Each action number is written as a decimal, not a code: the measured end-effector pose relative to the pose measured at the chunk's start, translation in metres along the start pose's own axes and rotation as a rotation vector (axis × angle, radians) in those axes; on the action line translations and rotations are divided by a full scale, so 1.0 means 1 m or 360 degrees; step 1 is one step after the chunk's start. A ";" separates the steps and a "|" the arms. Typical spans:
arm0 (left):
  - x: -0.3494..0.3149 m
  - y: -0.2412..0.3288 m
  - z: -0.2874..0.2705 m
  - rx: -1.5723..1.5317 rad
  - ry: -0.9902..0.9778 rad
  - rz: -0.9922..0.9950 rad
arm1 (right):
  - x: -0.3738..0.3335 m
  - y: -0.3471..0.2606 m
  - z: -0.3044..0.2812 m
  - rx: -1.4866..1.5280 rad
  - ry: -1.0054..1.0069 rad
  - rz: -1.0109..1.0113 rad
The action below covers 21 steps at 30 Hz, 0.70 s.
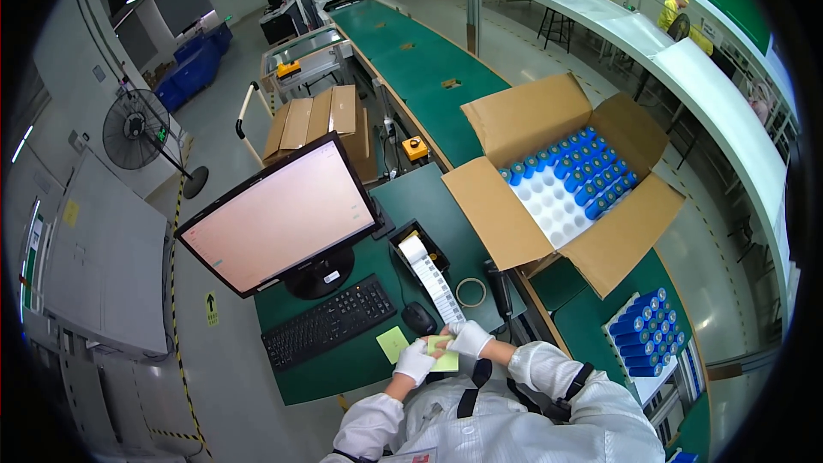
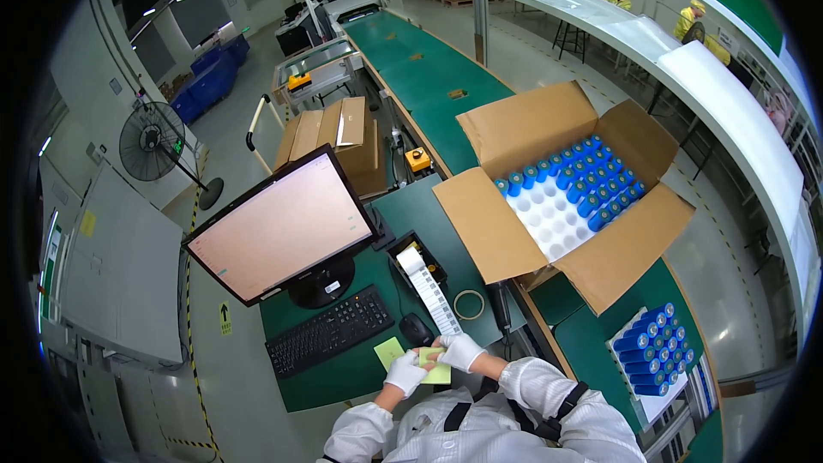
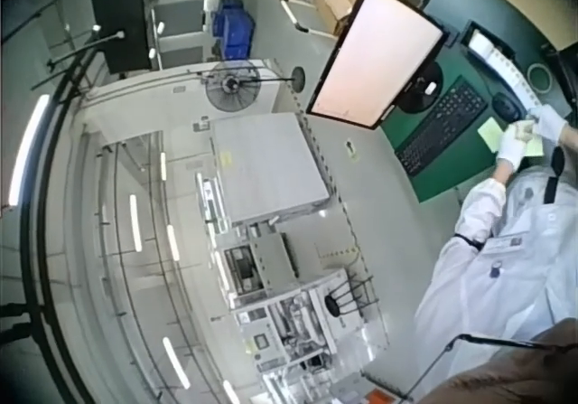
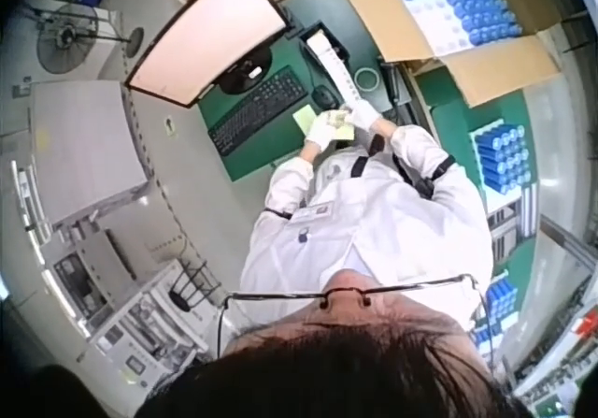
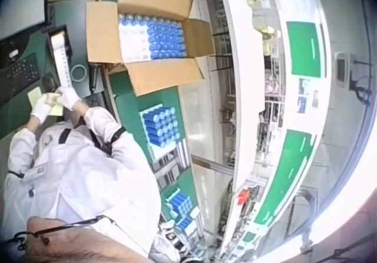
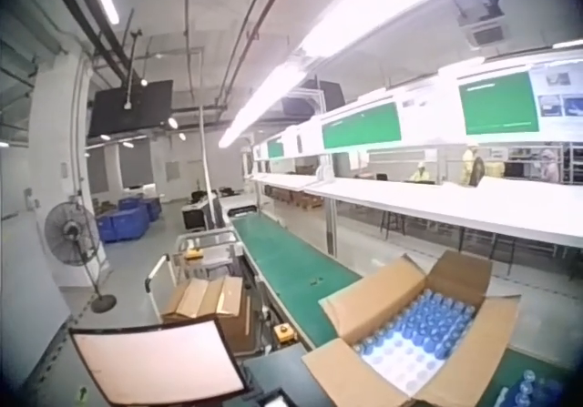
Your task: The person scans battery cells from a box and places them into a tray, then prints and applies a label to a cell. After handling a white plastic frame, they continue transferring more battery cells from the box into the tray by hand.
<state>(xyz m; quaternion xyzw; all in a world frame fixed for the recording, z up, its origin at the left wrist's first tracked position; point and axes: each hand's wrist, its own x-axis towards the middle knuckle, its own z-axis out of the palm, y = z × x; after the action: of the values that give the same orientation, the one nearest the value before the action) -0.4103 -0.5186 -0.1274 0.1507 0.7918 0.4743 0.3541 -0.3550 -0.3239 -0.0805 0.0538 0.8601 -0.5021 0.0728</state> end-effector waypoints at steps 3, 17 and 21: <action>-0.009 0.053 0.003 0.0219 0.0238 -0.0015 | 0.009 0.032 -0.020 -0.0301 0.0469 0.0135; 0.003 0.107 0.000 0.0797 0.0869 0.0519 | -0.021 -0.005 -0.061 0.0116 0.0468 0.0384; -0.002 0.134 0.009 0.0613 0.0617 0.0727 | -0.044 -0.035 -0.070 0.0122 0.0493 0.0213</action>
<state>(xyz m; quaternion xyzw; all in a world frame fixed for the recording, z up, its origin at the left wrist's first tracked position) -0.4160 -0.4466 -0.0147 0.2951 0.8650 0.4030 0.0473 -0.3229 -0.2805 -0.0089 0.1904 0.8358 -0.5141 -0.0293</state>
